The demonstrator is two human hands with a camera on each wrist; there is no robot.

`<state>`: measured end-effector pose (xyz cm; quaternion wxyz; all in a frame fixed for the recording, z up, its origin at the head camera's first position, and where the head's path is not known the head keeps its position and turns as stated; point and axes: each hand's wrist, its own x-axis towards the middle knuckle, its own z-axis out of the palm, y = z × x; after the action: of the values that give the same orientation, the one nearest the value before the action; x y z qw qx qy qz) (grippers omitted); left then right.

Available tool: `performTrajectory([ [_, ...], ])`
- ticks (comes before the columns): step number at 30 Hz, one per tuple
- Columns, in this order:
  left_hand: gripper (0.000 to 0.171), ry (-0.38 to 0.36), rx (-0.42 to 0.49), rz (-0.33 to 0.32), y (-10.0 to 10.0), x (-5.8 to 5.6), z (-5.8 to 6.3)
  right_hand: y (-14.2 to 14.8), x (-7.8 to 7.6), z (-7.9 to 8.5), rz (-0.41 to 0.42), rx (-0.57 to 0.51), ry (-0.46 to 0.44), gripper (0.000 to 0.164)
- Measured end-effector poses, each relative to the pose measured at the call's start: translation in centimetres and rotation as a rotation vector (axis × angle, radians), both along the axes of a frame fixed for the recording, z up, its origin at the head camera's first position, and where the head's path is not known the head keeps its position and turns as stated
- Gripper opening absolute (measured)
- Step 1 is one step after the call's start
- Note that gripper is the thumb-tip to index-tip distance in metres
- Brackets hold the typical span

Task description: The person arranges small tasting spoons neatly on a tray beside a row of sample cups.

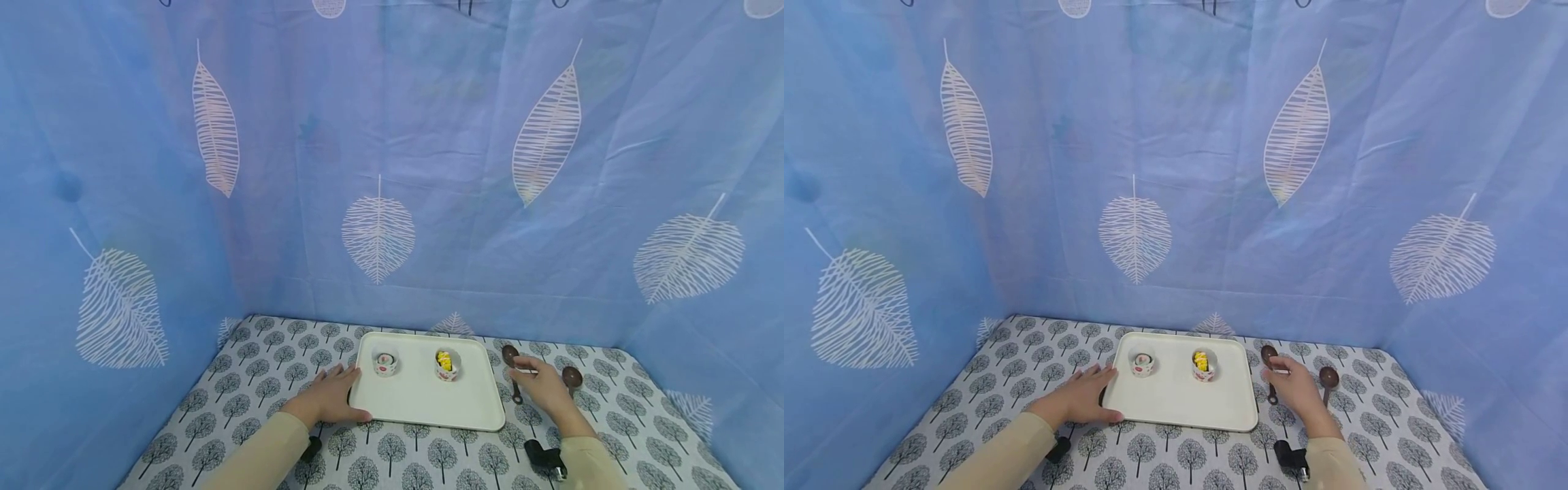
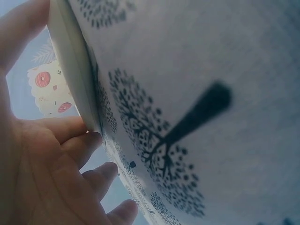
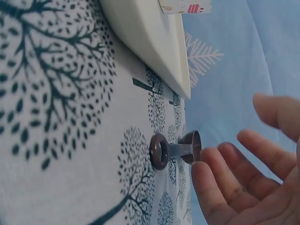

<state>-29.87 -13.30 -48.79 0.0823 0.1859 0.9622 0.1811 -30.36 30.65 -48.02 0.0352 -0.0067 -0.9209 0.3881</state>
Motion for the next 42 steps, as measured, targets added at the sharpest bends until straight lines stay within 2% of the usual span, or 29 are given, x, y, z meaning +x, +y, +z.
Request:
performTrajectory([
  [13,0.109,-0.009,0.002,0.005,-0.1,-0.1,0.0,0.2,-1.3,-1.0,-0.066,-0.089,0.024,0.052],
  [21,0.108,-0.01,-0.005,-0.003,0.1,0.0,0.0,0.4,-1.9,-1.9,-0.097,-0.087,0.015,0.051],
  [30,0.107,-0.012,-0.003,0.001,0.2,0.3,0.6,0.7,-2.4,-3.0,-0.123,-0.112,0.005,0.052],
  [35,0.107,-0.002,-0.006,-0.005,0.2,0.4,0.6,0.6,-2.4,-3.0,-0.12,-0.129,-0.013,0.052],
  [42,0.107,0.002,-0.008,-0.008,0.1,0.2,0.4,0.4,-2.5,-2.7,-0.126,-0.093,-0.024,0.051],
])
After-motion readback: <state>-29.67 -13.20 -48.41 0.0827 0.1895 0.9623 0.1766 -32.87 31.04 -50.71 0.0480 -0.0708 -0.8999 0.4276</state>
